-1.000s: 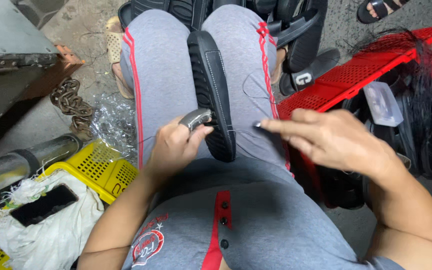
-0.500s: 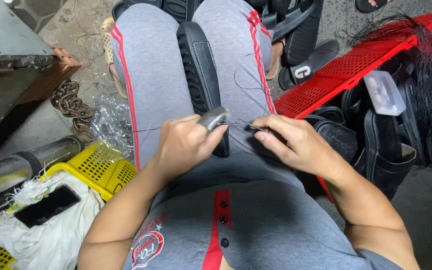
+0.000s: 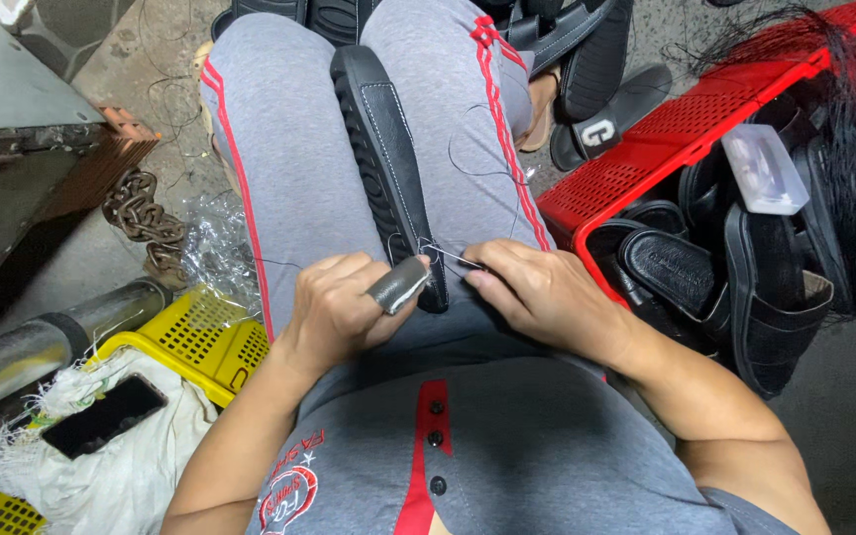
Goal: The person sits on the floor and sews a black shoe using a needle and thread. They repeatedly push the needle through the shoe sole and pull the thread tight to secure the stitching.
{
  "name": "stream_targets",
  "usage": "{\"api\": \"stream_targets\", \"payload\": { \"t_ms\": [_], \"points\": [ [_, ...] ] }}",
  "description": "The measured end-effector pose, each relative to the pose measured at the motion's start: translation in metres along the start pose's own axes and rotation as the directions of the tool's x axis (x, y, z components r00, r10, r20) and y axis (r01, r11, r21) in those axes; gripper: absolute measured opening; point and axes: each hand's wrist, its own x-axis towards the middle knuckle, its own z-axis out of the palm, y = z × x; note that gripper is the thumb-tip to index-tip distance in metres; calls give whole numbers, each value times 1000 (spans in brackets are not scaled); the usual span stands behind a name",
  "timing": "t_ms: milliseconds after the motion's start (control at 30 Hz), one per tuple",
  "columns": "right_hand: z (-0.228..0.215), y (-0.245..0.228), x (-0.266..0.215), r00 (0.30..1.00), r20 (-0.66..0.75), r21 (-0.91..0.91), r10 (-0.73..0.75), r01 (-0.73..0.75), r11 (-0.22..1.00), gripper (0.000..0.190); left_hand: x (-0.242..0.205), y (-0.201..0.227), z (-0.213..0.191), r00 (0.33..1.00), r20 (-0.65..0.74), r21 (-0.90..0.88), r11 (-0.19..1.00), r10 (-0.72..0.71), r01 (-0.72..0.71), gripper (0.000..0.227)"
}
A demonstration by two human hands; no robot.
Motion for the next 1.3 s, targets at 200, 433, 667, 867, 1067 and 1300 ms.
{"api": "stream_targets", "payload": {
  "t_ms": [200,433,667,867,1067,1300],
  "points": [
    [-34,-20,-1,998,49,452,-35,9,892,19,-22,-12,-4,990,15,-120,983,-138,139,27],
    [-87,8,-19,769,-583,782,262,444,436,28,-47,-34,-27,821,273,-299,767,-502,568,16],
    [-18,-9,25,968,-40,-148,-249,240,959,16,-8,-24,-10,866,239,-971,-83,-440,226,15],
    [-25,-11,44,920,367,370,138,-281,885,4,69,-37,-11,813,76,-994,20,-577,107,29],
    [0,10,68,953,274,546,130,-266,794,6,118,-105,9,676,80,-997,-48,-732,65,23],
    [-55,25,42,989,-19,286,147,-136,949,26,64,-98,-70,706,235,-774,311,-668,552,31]
  ]
}}
